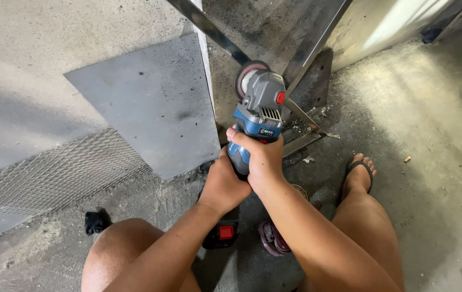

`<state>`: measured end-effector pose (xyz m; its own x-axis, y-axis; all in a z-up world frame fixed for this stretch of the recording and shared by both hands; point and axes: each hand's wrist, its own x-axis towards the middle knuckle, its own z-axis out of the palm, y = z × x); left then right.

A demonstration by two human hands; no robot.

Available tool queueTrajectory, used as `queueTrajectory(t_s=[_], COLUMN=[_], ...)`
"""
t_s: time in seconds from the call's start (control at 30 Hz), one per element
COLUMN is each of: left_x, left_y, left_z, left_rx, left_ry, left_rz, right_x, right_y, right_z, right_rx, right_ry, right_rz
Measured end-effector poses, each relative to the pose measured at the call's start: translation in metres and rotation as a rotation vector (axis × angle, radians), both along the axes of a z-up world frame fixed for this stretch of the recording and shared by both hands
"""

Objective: Using an angle grinder to buff and smooth a welded joint on a metal frame.

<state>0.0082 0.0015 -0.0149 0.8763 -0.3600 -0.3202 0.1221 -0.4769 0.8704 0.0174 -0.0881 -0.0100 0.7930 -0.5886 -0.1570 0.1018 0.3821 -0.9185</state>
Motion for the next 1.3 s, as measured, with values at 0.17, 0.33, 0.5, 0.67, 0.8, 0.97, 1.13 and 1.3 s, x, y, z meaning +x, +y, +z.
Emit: queueTrajectory(t_s=[0.17, 0.33, 0.5, 0.67, 0.8, 0.97, 1.13, 1.3], left_x=[0.001, -0.002, -0.004, 0.002, 0.011, 0.007, -0.002, -0.027], left_y=[0.001, -0.002, -0.004, -0.002, 0.004, 0.017, 0.041, 0.092], left_z=[-0.008, 0.002, 0.011, 0.000, 0.000, -0.008, 0.005, 0.004], left_rx=[0.052, 0.052, 0.002, 0.055, 0.149, 0.319, 0.572, 0.701], left_ry=[0.012, 0.019, 0.018, 0.011, -0.035, -0.084, -0.251, -0.342], left_rz=[-0.024, 0.000, 0.034, -0.026, -0.113, -0.229, -0.320, -0.263], right_x=[0.001, 0.002, 0.004, 0.003, 0.004, 0.002, 0.011, 0.000], right_y=[0.002, 0.002, 0.002, -0.001, -0.005, -0.001, 0.002, -0.011], right_z=[-0.011, -0.005, -0.001, -0.006, -0.013, -0.009, -0.007, 0.000], right_rx=[0.076, 0.052, -0.064, 0.027, 0.159, 0.232, 0.156, 0.245], right_ry=[0.015, 0.003, 0.009, 0.016, 0.042, 0.064, 0.101, -0.079], right_rz=[-0.040, -0.018, 0.042, 0.011, -0.033, -0.041, -0.027, 0.101])
